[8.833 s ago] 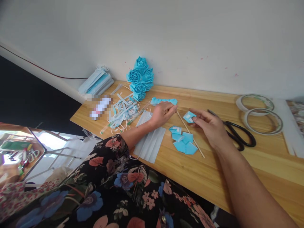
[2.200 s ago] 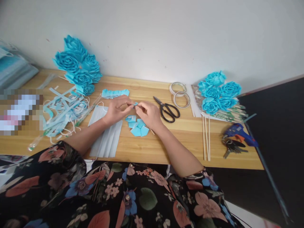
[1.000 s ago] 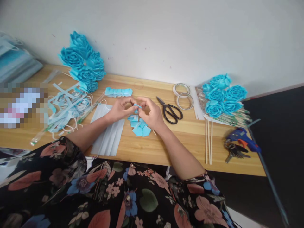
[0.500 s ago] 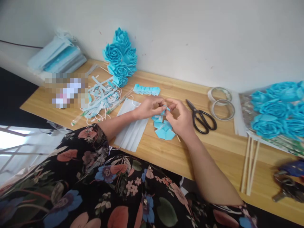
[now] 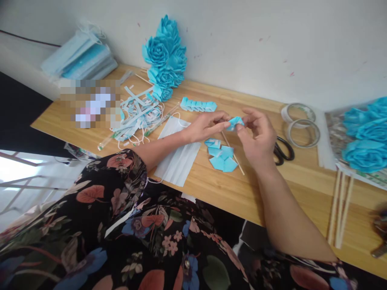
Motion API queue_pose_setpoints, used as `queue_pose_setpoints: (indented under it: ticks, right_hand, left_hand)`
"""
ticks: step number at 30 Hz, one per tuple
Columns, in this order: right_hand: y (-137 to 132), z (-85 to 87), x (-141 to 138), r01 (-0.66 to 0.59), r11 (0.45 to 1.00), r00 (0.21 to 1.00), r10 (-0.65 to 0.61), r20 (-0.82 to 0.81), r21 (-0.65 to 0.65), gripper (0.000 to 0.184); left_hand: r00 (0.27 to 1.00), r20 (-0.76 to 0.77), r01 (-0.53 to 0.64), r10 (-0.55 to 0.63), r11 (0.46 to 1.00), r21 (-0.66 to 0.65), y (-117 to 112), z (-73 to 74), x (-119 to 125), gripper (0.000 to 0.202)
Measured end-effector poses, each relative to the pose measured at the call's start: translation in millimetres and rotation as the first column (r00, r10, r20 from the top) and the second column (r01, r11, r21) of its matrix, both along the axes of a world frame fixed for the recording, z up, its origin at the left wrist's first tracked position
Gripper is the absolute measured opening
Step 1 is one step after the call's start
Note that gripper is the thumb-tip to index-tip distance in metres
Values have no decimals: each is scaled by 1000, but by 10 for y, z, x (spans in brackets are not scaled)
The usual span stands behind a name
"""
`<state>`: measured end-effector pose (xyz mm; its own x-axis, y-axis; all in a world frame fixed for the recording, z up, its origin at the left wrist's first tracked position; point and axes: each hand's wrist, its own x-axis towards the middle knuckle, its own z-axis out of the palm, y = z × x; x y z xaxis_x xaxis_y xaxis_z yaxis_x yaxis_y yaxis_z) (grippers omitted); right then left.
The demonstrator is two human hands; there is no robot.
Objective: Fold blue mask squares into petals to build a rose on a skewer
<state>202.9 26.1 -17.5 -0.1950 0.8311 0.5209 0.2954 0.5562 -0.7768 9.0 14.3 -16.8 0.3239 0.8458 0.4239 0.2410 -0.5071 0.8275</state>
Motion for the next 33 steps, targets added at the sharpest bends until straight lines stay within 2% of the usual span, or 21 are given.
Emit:
queue_pose_setpoints:
  ticks: [4,9,13,22,25,30,33]
  right_hand:
    - [-7,18,-4,-3,999,1000,1,-31,-47,37]
    - [-46,40,-26,-6,999,999,9,52,-54,38]
    - [-57,46,-21,-5,997,998,10,66,-80,36]
    - [-85,113,-32,-48,988,999,50,11,-147,33]
    - [-88,134,-37,-67,986,998,69,8,-152,36]
    - [-85,143,-43,-66,986,998,63,-22,-155,35]
    - [-93,140,-49,-91,983,996,86,-39,-161,35]
  left_hand:
    - [999,23,33,-34,999,37,14,11,-22,40]
    - [999,33,26,-26,1000,4,25,13,-17,29]
    - [1000,22,0,0,1000,-8,18,17,0,21]
    - [998,-14,-64,64,998,-6,15,27,6,17]
    - [998,-16,-58,58,998,-5,4,41,-7,19]
    - [1000,-29,-12,12,1000,0,-18,81,-12,36]
    - [1000,-9,14,-14,1000,3,-24,81,12,34]
